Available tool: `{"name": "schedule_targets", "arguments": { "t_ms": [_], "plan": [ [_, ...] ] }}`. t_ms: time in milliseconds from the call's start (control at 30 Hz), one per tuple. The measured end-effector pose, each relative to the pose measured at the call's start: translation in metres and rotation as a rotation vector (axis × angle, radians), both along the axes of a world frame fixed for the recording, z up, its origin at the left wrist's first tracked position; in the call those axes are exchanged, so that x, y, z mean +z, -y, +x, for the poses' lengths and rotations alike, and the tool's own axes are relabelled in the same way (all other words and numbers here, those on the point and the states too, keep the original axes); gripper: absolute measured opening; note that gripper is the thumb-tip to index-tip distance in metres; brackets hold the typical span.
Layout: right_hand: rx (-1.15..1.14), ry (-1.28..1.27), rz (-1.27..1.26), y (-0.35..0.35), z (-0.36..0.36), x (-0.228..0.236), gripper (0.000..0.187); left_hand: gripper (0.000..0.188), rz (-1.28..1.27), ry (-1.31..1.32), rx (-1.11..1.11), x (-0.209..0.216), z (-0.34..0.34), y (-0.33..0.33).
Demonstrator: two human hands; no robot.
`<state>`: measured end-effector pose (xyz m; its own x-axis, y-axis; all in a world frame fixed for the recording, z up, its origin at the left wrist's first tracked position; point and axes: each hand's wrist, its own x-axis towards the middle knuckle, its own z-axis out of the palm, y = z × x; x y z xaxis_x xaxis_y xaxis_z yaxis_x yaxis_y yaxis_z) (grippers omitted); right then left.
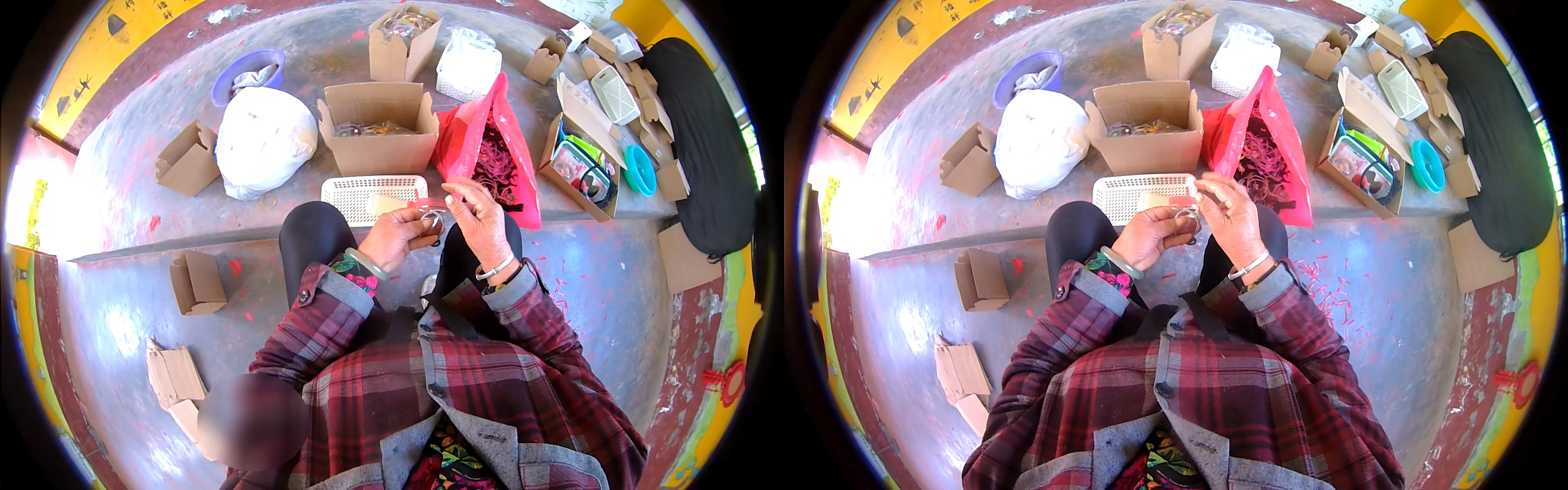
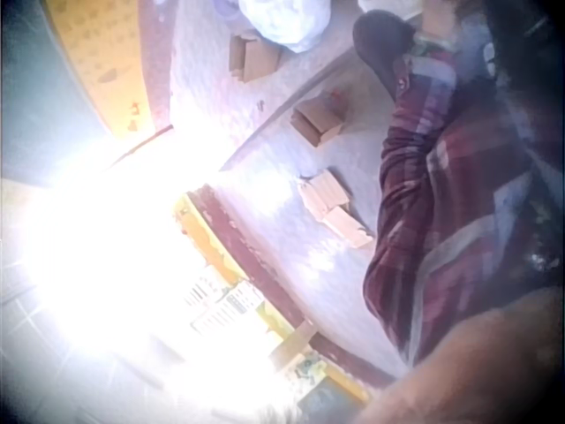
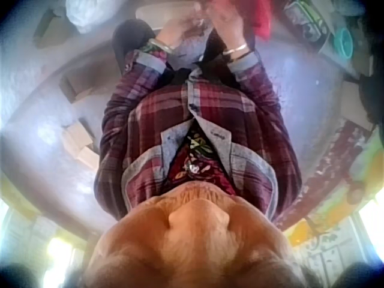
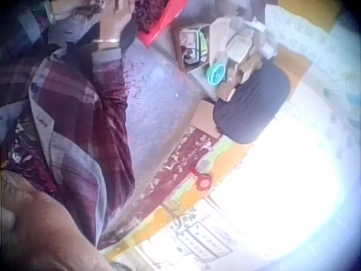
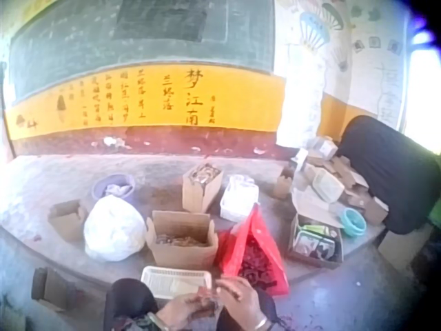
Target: The person sits on the floor and sorts through a pile of hair accessories, primarily hair ties and clips. They pick up individual items, inspect them, and place them into a white plastic basket or a pink bag. The person handles the items one by one, occasionally separating different types of accessories.
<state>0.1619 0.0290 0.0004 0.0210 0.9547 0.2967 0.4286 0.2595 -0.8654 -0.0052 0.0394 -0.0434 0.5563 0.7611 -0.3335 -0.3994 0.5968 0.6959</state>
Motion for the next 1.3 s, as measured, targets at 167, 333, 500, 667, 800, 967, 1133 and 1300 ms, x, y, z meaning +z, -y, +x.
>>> {"name": "schedule_targets", "arguments": {
  "t_ms": [167, 333, 500, 667, 800, 967, 1133, 1300],
  "plan": [
    [0.129, 0.389, 0.208, -0.001, 0.005, 0.01, 0.025, 0.025, 0.03, -0.025, 0.009, 0.002, -0.001, 0.001],
    [0.158, 0.431, 0.194, -0.001, 0.006, 0.004, 0.028, 0.031, 0.065, 0.054, -0.001, 0.008, 0.0, 0.004],
    [0.192, 0.424, 0.162, -0.002, 0.008, 0.001, 0.025, 0.036, 0.09, 0.061, 0.012, 0.004, 0.0, 0.004],
    [0.223, 0.453, 0.103, -0.002, 0.008, -0.004, 0.022, 0.035, 0.111, 0.039, 0.039, -0.002, 0.002, 0.005],
    [0.25, 0.485, 0.015, -0.004, 0.009, -0.008, 0.018, 0.034, 0.111, -0.004, 0.039, -0.003, 0.004, 0.006],
    [0.286, 0.477, -0.044, -0.006, 0.008, -0.004, 0.014, 0.034, 0.141, 0.01, 0.06, -0.008, 0.006, 0.008],
    [0.211, 0.382, -0.011, -0.004, 0.003, -0.004, 0.012, 0.031, 0.095, 0.049, 0.112, -0.003, 0.007, 0.007],
    [0.038, 0.343, 0.071, -0.001, -0.006, -0.01, 0.011, 0.029, 0.053, 0.109, 0.152, -0.009, 0.006, 0.004]
  ]
}}
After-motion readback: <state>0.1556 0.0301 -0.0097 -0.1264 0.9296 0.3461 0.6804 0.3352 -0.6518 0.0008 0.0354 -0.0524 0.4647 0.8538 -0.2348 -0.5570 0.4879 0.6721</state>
